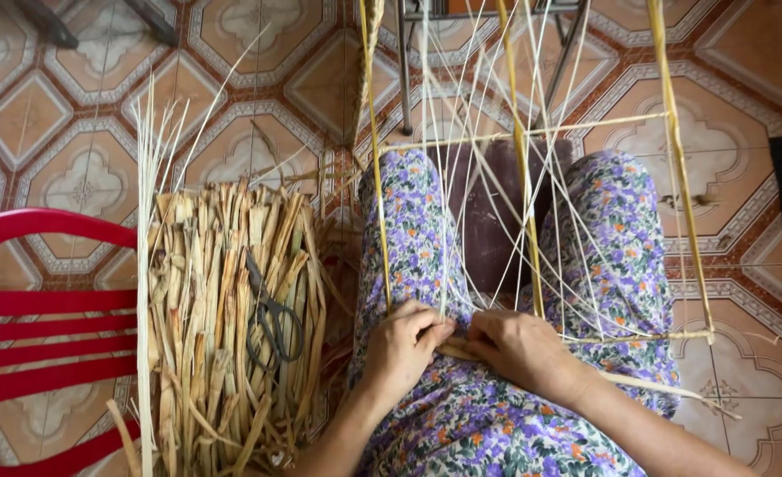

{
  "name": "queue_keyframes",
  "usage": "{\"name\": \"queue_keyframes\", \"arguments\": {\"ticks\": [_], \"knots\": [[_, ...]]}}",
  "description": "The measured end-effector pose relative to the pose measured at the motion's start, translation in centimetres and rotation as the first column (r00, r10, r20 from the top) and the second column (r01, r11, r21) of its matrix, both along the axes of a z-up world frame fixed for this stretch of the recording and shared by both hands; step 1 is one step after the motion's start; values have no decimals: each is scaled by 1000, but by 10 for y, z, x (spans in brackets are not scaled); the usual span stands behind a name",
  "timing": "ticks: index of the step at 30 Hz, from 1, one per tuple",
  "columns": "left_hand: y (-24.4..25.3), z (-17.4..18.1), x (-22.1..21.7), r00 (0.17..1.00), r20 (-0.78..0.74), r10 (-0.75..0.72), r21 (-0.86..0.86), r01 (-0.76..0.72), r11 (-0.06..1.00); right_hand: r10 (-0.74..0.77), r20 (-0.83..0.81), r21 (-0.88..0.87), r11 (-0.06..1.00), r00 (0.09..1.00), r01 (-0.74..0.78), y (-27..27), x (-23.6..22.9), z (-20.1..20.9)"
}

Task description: Weaving bamboo or palm leaf strips onto a rectangular frame to create a basket or mat.

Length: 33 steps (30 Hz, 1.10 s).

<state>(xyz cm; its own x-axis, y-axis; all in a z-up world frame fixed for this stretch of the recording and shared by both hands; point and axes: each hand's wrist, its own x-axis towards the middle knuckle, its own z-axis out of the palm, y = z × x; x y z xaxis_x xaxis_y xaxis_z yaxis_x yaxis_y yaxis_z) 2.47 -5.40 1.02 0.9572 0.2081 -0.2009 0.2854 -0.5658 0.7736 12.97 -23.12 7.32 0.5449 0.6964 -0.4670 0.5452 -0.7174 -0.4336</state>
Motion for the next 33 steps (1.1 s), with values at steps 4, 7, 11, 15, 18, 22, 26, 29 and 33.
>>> {"name": "queue_keyframes", "arguments": {"ticks": [4,7,11,15,18,22,26,29,33], "knots": [[0,14,-5,991,130,43,91,-55,994,41,-48,425,905,998,-17,-37,9,3],[-1,29,-8,976,200,84,244,-133,961,-427,114,732,647,897,215,-86,32,-10],[-5,28,-4,877,469,103,286,-261,922,-796,337,648,584,503,489,-149,82,-40],[-1,5,-5,821,559,120,156,-245,957,-843,-351,657,89,407,749,-149,92,-53],[3,2,-2,844,517,143,66,-206,976,-756,-560,635,-129,339,762,-155,102,-64],[12,-36,10,816,562,136,74,-214,974,-708,-613,627,-164,352,762,-157,111,-69],[23,-45,29,786,604,131,92,-232,968,-699,-641,583,-174,318,794,-150,126,-65],[29,-45,44,783,612,110,113,-224,968,-691,-649,585,-185,319,790,-147,140,-68],[37,-48,60,790,605,96,120,-210,970,-716,-625,591,-172,312,788,-136,152,-58]]}}
